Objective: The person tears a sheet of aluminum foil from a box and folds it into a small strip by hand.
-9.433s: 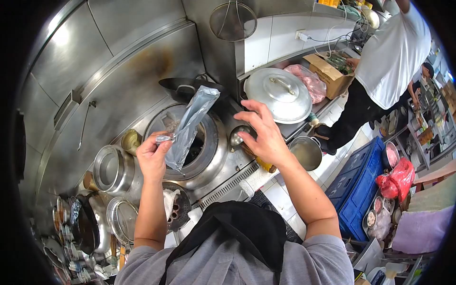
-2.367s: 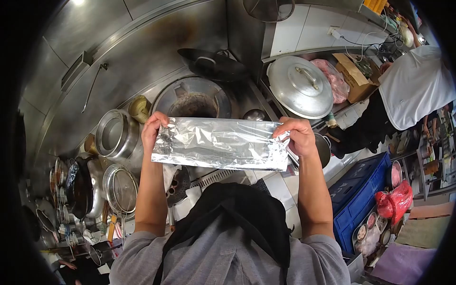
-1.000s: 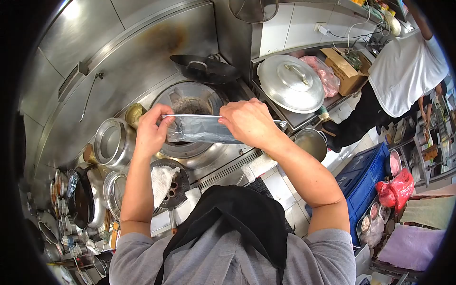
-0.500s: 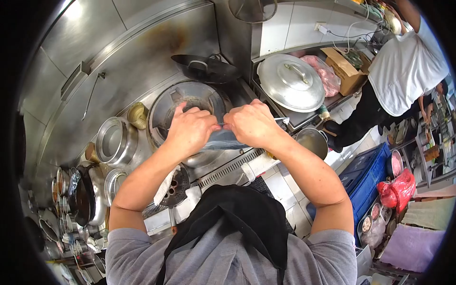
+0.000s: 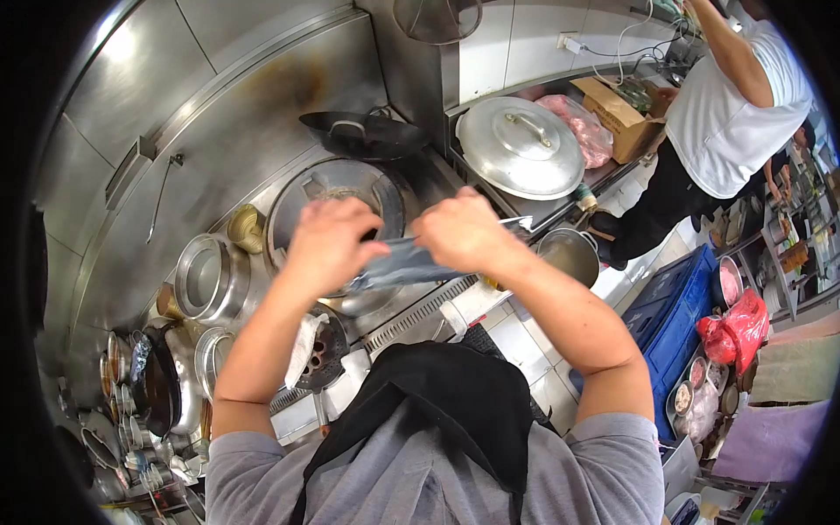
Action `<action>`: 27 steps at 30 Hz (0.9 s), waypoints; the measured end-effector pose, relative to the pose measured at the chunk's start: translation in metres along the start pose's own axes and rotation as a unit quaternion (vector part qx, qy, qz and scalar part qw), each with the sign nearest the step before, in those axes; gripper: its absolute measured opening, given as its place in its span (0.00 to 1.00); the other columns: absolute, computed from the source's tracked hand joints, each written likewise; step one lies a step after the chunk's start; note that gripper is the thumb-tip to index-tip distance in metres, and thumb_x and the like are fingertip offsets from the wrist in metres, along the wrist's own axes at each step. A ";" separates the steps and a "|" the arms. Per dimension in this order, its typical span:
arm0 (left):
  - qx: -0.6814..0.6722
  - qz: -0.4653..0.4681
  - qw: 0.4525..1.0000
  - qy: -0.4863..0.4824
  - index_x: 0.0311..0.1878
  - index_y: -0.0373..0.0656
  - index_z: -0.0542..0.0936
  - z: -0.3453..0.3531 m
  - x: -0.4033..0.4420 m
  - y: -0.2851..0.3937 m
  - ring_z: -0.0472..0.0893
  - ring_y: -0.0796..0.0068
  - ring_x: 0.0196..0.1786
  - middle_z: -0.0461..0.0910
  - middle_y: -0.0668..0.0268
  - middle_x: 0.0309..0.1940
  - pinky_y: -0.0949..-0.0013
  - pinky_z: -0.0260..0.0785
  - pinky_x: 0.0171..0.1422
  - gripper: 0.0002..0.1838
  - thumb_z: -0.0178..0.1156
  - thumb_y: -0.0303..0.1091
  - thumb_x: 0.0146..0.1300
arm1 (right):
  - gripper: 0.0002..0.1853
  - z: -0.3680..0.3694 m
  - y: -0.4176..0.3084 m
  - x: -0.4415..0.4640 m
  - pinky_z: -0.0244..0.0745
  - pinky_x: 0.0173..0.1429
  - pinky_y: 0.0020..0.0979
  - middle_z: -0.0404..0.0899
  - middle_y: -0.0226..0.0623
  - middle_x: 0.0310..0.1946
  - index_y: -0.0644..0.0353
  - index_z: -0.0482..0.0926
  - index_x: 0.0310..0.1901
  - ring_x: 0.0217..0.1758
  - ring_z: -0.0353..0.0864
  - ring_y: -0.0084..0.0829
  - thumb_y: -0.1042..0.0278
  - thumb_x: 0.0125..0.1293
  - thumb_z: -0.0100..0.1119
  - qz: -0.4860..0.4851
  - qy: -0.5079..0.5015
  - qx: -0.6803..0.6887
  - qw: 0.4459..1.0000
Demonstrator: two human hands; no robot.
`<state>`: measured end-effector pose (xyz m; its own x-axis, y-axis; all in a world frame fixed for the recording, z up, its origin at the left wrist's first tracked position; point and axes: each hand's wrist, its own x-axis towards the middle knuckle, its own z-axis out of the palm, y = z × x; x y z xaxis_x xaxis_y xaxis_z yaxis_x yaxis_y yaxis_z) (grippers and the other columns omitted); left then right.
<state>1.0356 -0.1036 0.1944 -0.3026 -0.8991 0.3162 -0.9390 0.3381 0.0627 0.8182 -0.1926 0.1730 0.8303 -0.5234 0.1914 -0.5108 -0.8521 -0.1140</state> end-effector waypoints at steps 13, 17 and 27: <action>-0.063 -0.115 0.991 0.026 0.35 0.50 0.87 0.020 -0.022 -0.046 0.82 0.63 0.44 0.81 0.68 0.34 0.55 0.70 0.49 0.09 0.64 0.42 0.64 | 0.08 -0.034 0.107 -0.085 0.71 0.49 0.42 0.84 0.33 0.28 0.51 0.84 0.29 0.33 0.84 0.39 0.61 0.64 0.63 0.119 0.106 -0.124 0.979; -0.282 -0.267 0.920 0.055 0.39 0.41 0.86 0.057 -0.023 -0.067 0.80 0.64 0.28 0.82 0.57 0.27 0.62 0.71 0.37 0.11 0.63 0.39 0.68 | 0.08 -0.040 0.093 -0.100 0.76 0.47 0.43 0.83 0.41 0.29 0.59 0.84 0.31 0.37 0.83 0.46 0.64 0.63 0.65 0.214 0.217 0.002 0.952; -0.759 -0.338 0.546 0.108 0.47 0.40 0.76 0.117 0.016 0.008 0.84 0.70 0.41 0.81 0.64 0.39 0.61 0.83 0.45 0.08 0.57 0.28 0.67 | 0.40 0.065 -0.024 -0.053 0.67 0.67 0.45 0.75 0.38 0.65 0.56 0.72 0.68 0.67 0.75 0.40 0.57 0.53 0.75 0.010 0.202 0.047 0.978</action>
<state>1.0043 -0.1474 0.0894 0.2097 -0.9627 -0.1708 0.4427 -0.0623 0.8945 0.8009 -0.1442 0.1018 0.6543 -0.5123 0.5562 -0.4879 -0.8480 -0.2070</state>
